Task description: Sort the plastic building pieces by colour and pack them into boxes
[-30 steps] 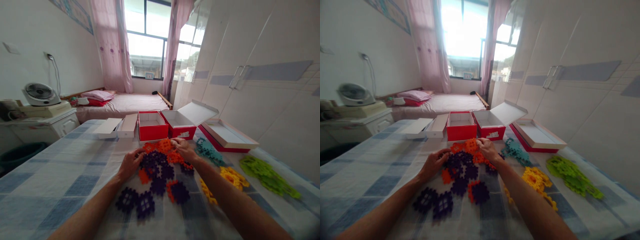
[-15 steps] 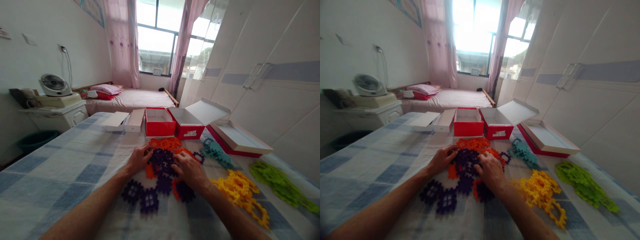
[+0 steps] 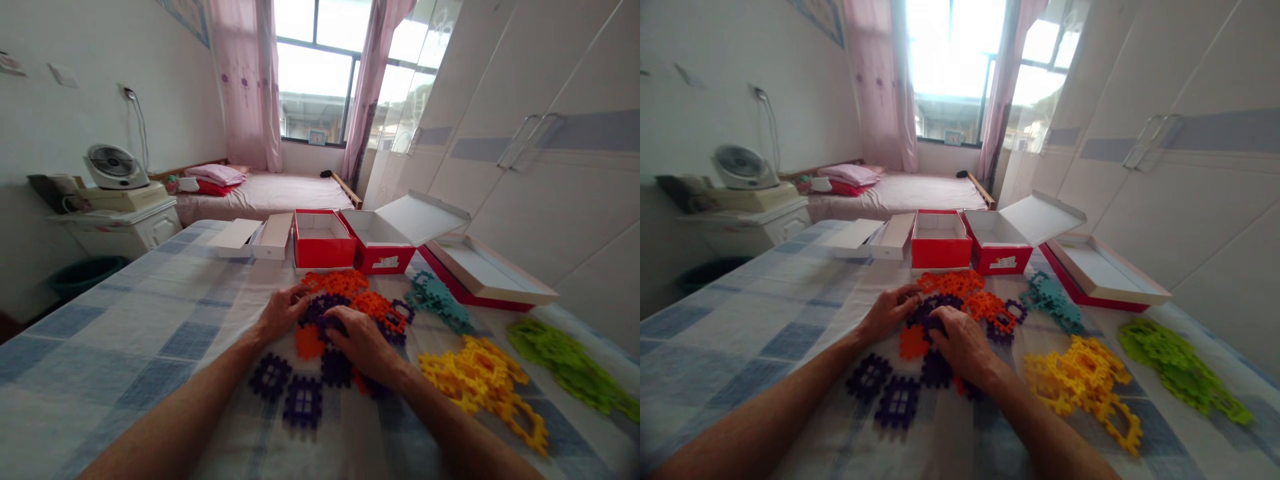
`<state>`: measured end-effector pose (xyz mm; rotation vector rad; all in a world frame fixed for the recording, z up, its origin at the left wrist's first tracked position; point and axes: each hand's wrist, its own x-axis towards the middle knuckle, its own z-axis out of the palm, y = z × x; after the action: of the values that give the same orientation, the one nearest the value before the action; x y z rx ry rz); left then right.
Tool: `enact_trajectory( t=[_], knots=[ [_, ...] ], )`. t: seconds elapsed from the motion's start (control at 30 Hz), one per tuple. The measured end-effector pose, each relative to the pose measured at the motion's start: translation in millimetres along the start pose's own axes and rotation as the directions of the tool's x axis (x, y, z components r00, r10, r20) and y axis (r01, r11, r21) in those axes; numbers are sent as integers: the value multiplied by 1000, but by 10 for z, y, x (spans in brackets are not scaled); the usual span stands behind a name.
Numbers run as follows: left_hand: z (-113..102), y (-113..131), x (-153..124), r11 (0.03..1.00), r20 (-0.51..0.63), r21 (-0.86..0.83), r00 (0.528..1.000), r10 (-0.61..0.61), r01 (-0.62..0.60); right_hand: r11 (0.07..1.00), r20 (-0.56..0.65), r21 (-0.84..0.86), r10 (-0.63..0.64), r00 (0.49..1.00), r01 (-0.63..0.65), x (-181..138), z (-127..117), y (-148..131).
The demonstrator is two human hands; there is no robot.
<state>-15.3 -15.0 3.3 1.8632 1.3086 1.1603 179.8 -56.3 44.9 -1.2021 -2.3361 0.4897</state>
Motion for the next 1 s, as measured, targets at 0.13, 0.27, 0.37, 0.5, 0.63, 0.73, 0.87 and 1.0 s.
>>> enact_trajectory(
  t=[0.13, 0.27, 0.37, 0.5, 0.63, 0.73, 0.87, 1.0],
  knots=[
    [7, 6, -5, 999, -2, 35, 1000, 2, -2, 995, 72, 81, 45, 996, -51, -158, -369, 91],
    [14, 31, -11, 993, 3, 114, 1000, 16, -16, 988, 295, 108, 72, 953, -108, -393, -604, 136],
    [11, 54, -18, 988, 0, 156, 1000, 21, -20, 986, 386, 117, 65, 920, -118, -488, -605, 89],
    [3, 62, -25, 987, 4, 157, 1000, 15, -15, 992, 312, 108, 30, 950, -67, -466, -554, 10],
    [-2, 41, -21, 990, -5, 142, 1000, 16, -15, 993, 208, -106, 66, 976, -45, -490, -477, 36],
    [-4, 30, -16, 988, -14, 153, 1000, 24, -21, 969, 209, -246, 82, 974, -29, -579, -349, 92],
    [2, 12, -14, 987, -15, 157, 999, 37, -34, 979, 147, -188, 112, 983, -83, -641, -210, 146],
    [13, -13, -10, 988, -13, 153, 1000, 16, -14, 984, 133, 18, 172, 976, -176, -613, -215, 146]
  ],
)
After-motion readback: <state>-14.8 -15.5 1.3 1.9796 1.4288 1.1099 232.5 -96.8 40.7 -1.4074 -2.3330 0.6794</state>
